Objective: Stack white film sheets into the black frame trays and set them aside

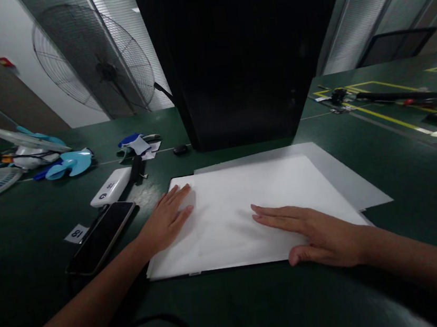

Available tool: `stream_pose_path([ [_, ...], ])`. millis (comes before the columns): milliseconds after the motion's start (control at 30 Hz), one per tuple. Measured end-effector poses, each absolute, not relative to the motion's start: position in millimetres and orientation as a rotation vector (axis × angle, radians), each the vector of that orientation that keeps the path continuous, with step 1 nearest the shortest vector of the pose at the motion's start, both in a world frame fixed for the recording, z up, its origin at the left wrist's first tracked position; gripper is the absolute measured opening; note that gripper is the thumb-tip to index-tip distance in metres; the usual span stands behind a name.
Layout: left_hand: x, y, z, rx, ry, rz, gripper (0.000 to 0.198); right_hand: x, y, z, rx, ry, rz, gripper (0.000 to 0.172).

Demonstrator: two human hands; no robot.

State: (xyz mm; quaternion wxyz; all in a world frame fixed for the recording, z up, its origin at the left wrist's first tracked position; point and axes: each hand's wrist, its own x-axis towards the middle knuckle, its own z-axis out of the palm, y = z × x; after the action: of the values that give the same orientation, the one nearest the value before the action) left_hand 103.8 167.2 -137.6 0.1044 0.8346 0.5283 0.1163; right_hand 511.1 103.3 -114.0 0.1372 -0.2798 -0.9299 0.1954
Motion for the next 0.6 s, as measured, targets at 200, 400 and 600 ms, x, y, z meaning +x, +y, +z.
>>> stream_pose_path([
  [200, 104.1, 166.4, -137.4, 2.454, 1.592, 0.329, 0.088, 549.5, 138.2, -128.3, -1.023, -2.490, 0.282, 0.061],
  [400, 100.8, 170.4, -143.8, 2.510, 1.593, 0.354, 0.085, 594.8, 174.2, -142.8, -1.110, -2.546, 0.209, 0.051],
  [600, 97.7, 170.2, -145.2, 2.462, 1.592, 0.346, 0.082, 569.5, 150.5, -133.6, -1.109, -2.676, 0.224, 0.064],
])
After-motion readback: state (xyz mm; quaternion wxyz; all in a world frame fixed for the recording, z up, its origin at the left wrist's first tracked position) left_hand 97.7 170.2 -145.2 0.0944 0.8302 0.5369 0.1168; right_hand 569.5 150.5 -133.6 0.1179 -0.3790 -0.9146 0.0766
